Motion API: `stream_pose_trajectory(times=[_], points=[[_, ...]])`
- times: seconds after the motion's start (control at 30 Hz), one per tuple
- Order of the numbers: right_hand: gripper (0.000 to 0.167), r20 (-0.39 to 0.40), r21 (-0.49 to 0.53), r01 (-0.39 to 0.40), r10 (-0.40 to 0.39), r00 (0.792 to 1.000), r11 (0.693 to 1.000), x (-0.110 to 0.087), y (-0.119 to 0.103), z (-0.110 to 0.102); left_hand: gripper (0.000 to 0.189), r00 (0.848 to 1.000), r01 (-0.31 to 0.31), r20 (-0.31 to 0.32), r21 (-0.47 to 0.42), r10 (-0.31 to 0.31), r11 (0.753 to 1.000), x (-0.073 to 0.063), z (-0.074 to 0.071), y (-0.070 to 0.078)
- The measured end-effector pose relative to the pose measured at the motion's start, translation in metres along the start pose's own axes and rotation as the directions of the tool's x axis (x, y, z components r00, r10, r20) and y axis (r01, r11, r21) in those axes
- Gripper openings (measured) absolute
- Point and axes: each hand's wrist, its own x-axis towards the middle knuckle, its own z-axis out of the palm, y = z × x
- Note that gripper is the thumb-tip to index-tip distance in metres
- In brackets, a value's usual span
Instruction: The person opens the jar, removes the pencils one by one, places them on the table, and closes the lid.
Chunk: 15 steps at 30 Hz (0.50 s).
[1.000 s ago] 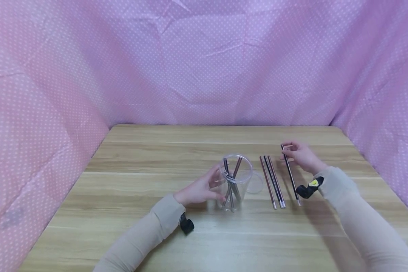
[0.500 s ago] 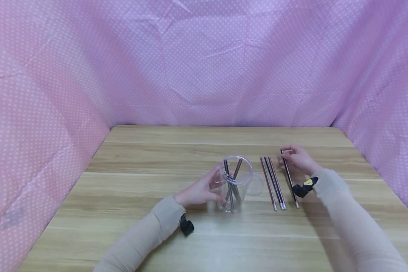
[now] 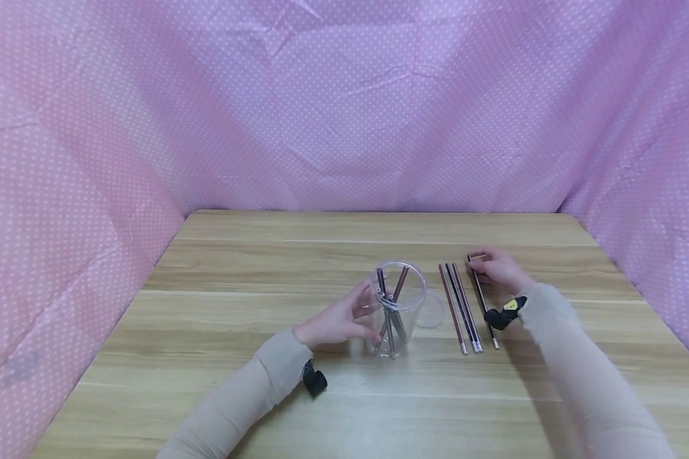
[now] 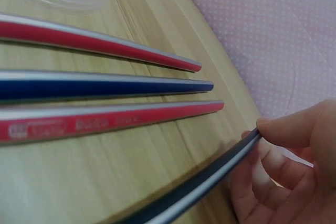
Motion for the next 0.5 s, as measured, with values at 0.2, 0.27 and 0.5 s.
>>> stream_pose_trajectory(times=[0.2,0.27,0.5], points=[[0.044,-0.012,-0.096,0.009,-0.01,1.0,0.995,0.008,0.001,0.006,0.111,1.0,0.006,-0.002,0.008,-0.006,1.0,0.0,0.0,-0.001],[0.042,-0.02,-0.153,0.015,-0.018,1.0,0.988,0.009,0.001,0.008,0.111,1.0,0.007,-0.003,0.011,-0.007,1.0,0.0,0.0,-0.001],[0.038,-0.039,-0.29,0.011,-0.023,0.999,0.957,0.01,-0.005,0.014,0.11,1.0,0.023,-0.01,0.004,-0.023,1.0,0.0,0.0,-0.001]])
